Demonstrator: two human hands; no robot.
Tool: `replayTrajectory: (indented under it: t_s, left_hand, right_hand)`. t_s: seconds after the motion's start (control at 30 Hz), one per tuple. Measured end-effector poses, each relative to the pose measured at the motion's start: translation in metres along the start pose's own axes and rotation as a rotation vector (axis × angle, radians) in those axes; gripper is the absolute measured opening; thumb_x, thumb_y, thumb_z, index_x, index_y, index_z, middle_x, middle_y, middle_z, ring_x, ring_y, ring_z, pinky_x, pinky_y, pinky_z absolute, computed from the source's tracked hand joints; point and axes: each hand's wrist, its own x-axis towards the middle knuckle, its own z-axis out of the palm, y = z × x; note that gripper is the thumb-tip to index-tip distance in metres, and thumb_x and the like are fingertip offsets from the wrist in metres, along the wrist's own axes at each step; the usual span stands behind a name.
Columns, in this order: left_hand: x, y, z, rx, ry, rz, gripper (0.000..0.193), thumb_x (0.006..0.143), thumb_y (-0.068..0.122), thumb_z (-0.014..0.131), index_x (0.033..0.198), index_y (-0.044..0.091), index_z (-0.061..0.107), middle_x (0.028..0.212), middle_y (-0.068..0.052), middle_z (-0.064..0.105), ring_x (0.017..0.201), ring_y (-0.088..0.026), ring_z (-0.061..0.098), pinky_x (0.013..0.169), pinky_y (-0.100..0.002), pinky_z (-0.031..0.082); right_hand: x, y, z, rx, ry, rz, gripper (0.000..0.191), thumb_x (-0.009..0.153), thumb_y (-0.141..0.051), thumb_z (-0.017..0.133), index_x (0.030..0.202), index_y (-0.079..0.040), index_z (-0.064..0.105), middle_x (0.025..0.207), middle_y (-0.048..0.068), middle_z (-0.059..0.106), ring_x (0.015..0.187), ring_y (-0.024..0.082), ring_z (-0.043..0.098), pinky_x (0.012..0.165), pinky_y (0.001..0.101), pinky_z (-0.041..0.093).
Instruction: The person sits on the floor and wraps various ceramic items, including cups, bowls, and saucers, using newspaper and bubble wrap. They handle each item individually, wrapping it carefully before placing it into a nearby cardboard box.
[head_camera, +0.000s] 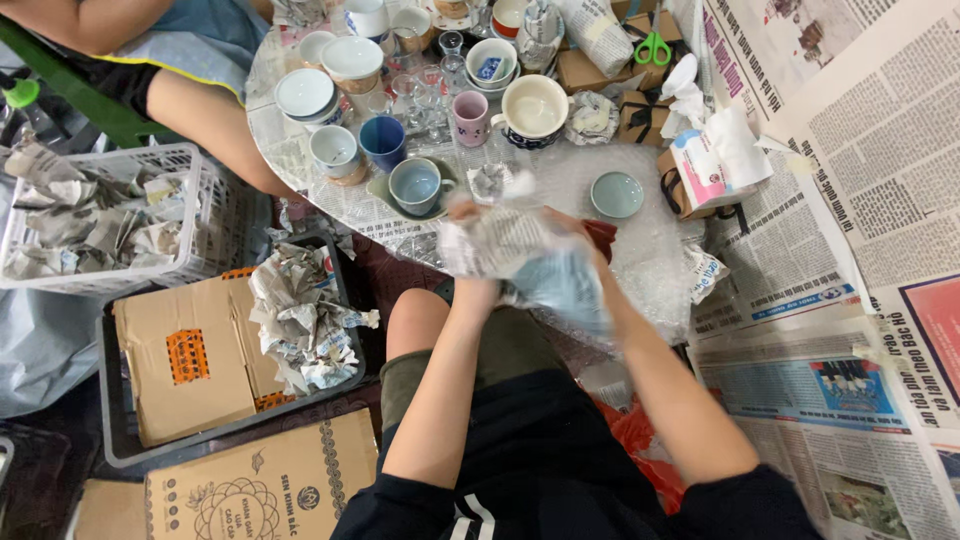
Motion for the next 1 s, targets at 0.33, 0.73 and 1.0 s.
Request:
replayTrajectory:
  t_s: [0.33,0.73,1.0]
  left_hand:
    - [-0.013,-0.047,0.026,-0.924,-0.118,-0.108,0.062,0.106,0.047,0.041,0.148,0.001,0.044,0.142,-0.013,0.055,0.124,-0.024,0.057,0.105,-0.036,0.047]
    - [-0.085,0.023,-0.025,0.302,0.231,0.521,0.027,0.108,0.014,0.052,0.127,-0.005,0.055,0.168,-0.024,0.025,0.138,-0.037,0.047,0.118,-0.043,0.036]
    - [-0.119,0.053,-0.097,0.175,0.408,0.506,0.029,0.106,0.016,0.066,0.131,0.003,0.066,0.160,-0.017,0.046,0.145,-0.033,0.053,0.118,-0.045,0.046]
  right_hand:
    - [-0.031,-0.002,0.060,1.226,0.317,0.356,0.056,0.090,-0.015,0.064,0.141,-0.007,0.041,0.133,0.009,0.052,0.124,0.024,0.052,0.106,0.0388,0.045]
    - [0.016,-0.047,0.117,1.288,0.459,0.577,0.049,0.095,0.003,0.057,0.138,-0.009,0.036,0.121,0.011,0.062,0.108,0.020,0.063,0.089,0.0329,0.055]
    - [0.046,-0.055,0.161,1.388,0.403,0.736,0.069,0.093,-0.001,0.054,0.153,-0.013,0.022,0.115,0.019,0.064,0.089,0.026,0.068,0.075,0.0374,0.058]
